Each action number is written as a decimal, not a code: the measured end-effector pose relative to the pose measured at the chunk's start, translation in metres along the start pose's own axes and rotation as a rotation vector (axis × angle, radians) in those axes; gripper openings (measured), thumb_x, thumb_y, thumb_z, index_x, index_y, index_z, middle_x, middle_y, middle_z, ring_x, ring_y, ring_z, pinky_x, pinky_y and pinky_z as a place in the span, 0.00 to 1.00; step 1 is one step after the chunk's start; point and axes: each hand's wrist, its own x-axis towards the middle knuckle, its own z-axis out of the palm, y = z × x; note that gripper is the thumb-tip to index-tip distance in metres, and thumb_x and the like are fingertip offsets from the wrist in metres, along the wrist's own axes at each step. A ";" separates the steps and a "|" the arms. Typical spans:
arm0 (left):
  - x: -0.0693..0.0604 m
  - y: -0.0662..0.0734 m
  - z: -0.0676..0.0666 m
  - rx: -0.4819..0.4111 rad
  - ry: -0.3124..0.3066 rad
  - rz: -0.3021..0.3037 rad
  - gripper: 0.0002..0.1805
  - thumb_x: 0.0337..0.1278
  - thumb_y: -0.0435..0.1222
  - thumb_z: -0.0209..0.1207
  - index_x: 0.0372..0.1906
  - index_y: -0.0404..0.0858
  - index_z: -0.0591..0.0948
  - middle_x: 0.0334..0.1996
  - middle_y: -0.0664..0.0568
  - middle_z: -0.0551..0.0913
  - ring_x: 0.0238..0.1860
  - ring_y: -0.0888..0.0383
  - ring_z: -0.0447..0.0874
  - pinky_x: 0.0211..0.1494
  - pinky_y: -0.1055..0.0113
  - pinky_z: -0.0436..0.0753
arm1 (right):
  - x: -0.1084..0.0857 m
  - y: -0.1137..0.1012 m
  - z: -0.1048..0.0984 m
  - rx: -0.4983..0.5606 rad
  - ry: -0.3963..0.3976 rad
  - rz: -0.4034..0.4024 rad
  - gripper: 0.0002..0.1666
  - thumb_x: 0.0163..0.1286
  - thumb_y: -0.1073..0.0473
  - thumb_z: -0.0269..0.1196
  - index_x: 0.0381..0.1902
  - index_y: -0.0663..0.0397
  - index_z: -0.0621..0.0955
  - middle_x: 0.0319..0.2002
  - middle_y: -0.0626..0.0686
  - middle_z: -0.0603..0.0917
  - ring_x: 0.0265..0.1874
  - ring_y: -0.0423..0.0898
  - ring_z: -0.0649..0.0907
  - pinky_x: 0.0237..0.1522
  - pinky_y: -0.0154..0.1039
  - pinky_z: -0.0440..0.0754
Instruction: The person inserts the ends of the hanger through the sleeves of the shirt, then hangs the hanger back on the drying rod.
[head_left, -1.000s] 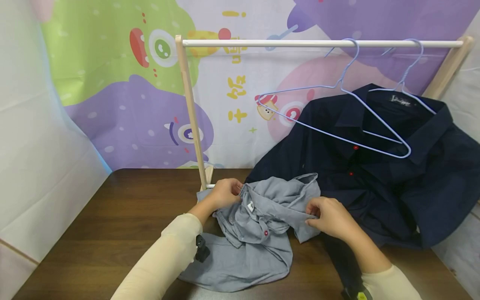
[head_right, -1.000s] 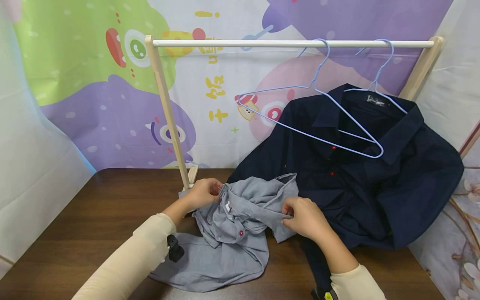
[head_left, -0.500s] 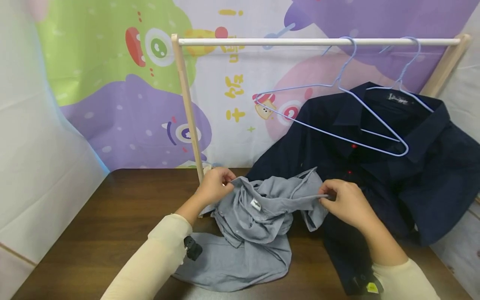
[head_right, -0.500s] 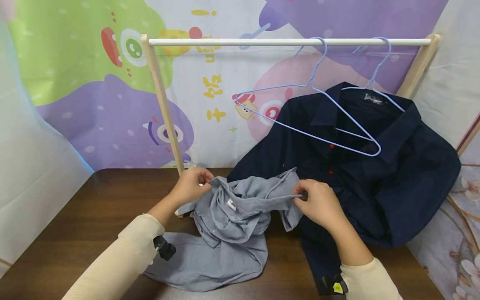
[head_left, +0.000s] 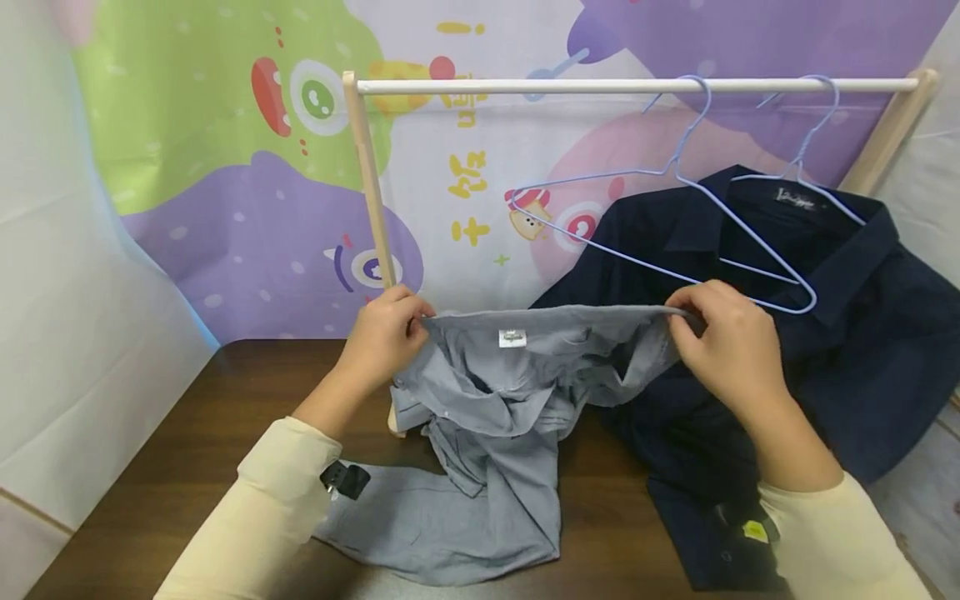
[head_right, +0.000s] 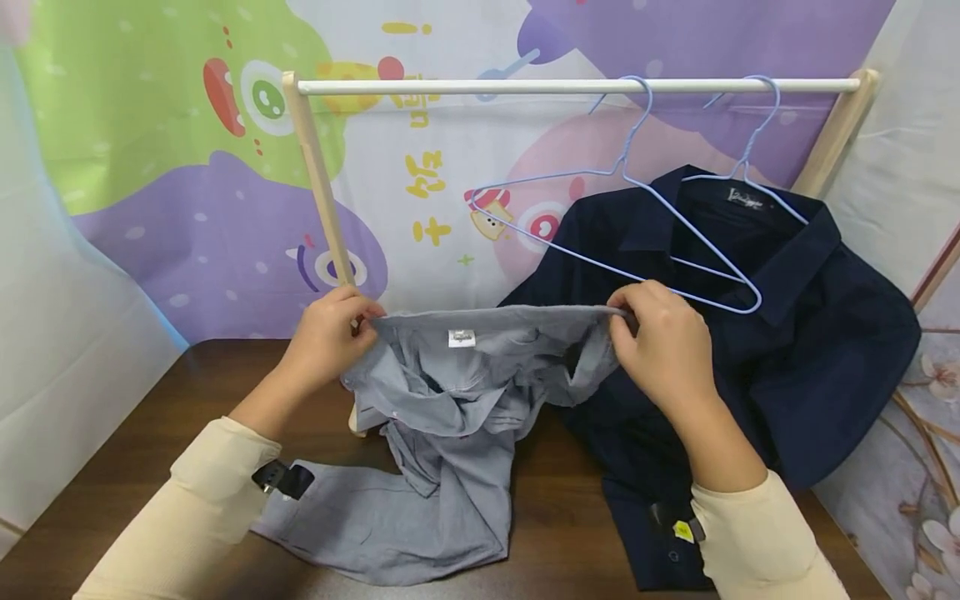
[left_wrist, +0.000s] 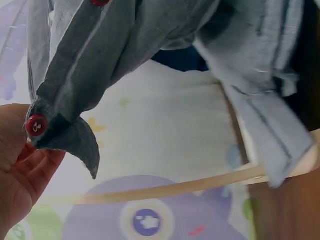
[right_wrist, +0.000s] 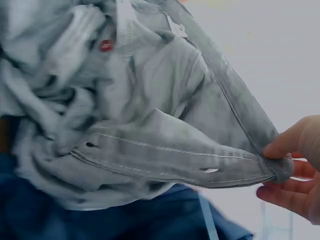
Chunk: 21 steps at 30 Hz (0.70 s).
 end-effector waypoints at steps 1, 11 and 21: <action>0.002 0.002 -0.004 0.004 0.023 0.018 0.12 0.40 0.19 0.57 0.31 0.33 0.85 0.29 0.47 0.78 0.27 0.51 0.76 0.29 0.60 0.76 | 0.006 -0.003 -0.003 -0.004 0.039 -0.018 0.04 0.57 0.72 0.64 0.32 0.65 0.83 0.29 0.60 0.82 0.25 0.54 0.77 0.28 0.50 0.73; 0.019 0.014 -0.037 0.057 0.329 0.164 0.13 0.45 0.17 0.54 0.33 0.29 0.85 0.32 0.40 0.78 0.29 0.46 0.78 0.30 0.57 0.76 | 0.043 -0.022 -0.024 0.135 0.379 -0.081 0.07 0.60 0.68 0.62 0.32 0.69 0.84 0.29 0.64 0.83 0.29 0.58 0.75 0.40 0.41 0.66; 0.008 -0.022 -0.023 0.076 0.182 0.066 0.12 0.47 0.17 0.55 0.34 0.29 0.85 0.33 0.40 0.79 0.29 0.46 0.78 0.29 0.57 0.76 | 0.026 0.011 0.037 0.170 -0.096 0.038 0.04 0.59 0.71 0.65 0.33 0.63 0.83 0.32 0.59 0.83 0.28 0.50 0.76 0.32 0.42 0.72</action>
